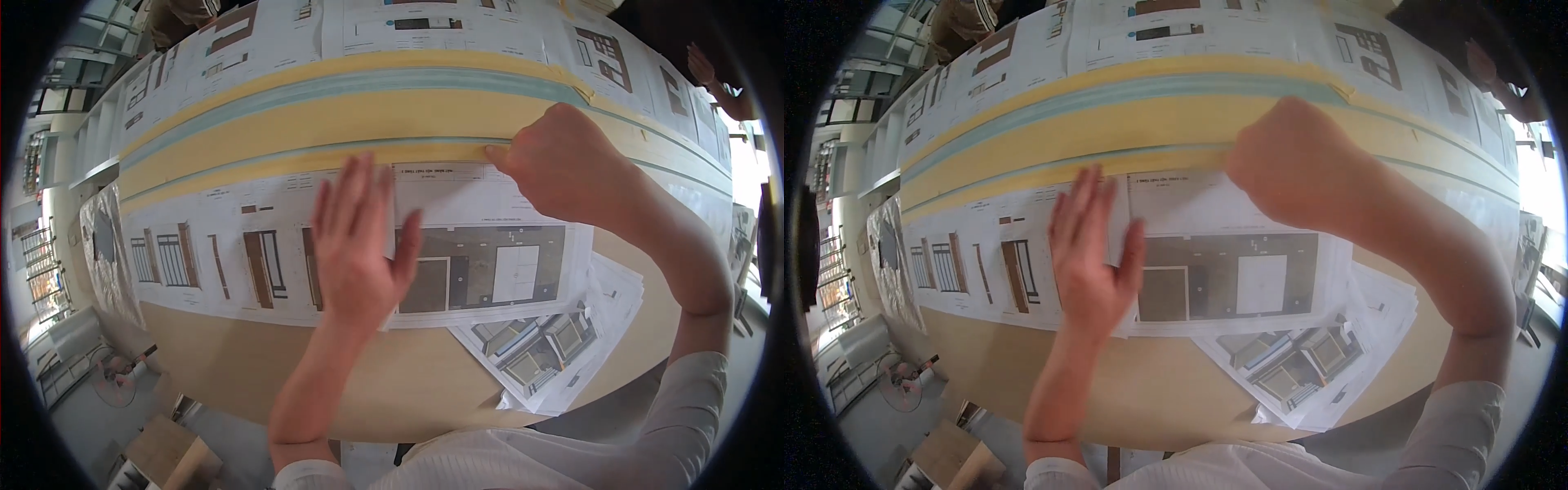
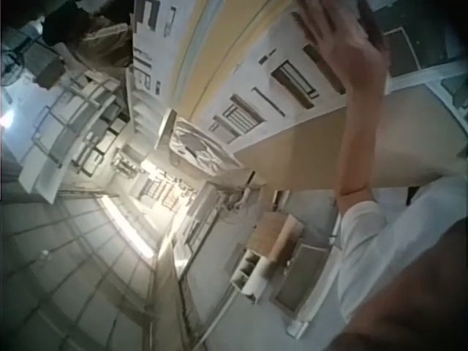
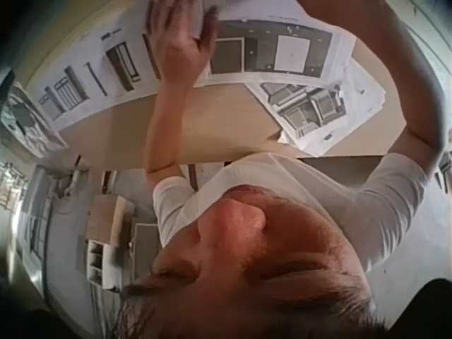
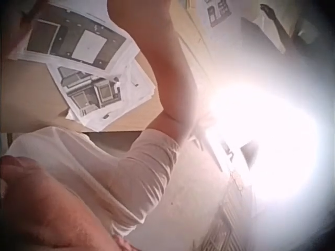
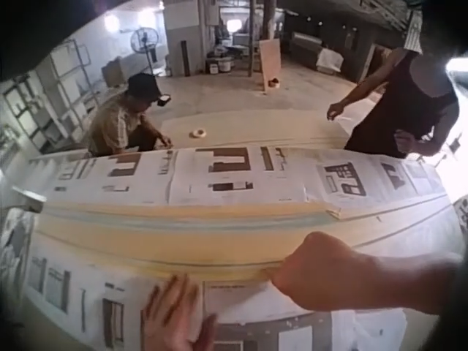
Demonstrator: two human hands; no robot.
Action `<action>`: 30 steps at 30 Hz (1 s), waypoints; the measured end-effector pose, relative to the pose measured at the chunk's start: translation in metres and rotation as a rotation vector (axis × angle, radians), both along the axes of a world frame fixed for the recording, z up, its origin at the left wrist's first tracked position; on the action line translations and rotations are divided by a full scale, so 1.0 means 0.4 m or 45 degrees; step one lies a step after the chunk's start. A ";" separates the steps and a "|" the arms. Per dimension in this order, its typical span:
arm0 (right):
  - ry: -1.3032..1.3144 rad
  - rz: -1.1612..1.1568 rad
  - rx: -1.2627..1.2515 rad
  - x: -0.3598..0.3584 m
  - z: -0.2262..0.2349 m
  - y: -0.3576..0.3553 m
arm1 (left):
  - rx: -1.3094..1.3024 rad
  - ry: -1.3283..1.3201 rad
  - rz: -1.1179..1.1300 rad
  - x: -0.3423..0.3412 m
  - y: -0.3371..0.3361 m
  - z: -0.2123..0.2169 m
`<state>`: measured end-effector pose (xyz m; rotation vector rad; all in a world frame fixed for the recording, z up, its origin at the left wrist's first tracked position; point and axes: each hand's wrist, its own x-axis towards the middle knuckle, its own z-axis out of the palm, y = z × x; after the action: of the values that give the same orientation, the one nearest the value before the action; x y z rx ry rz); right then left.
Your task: Taping design blueprints and technical documents onto a manufacturing work table.
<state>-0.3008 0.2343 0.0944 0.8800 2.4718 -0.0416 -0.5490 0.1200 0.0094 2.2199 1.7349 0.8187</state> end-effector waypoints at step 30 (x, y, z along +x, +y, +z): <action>0.229 0.014 -0.174 0.032 0.020 0.029 | -0.074 0.282 0.242 0.246 0.031 -0.062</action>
<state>-0.2882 0.2460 0.1025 0.8363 2.6025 -0.2947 -0.4506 0.1325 -0.0153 2.2029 2.0692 0.5668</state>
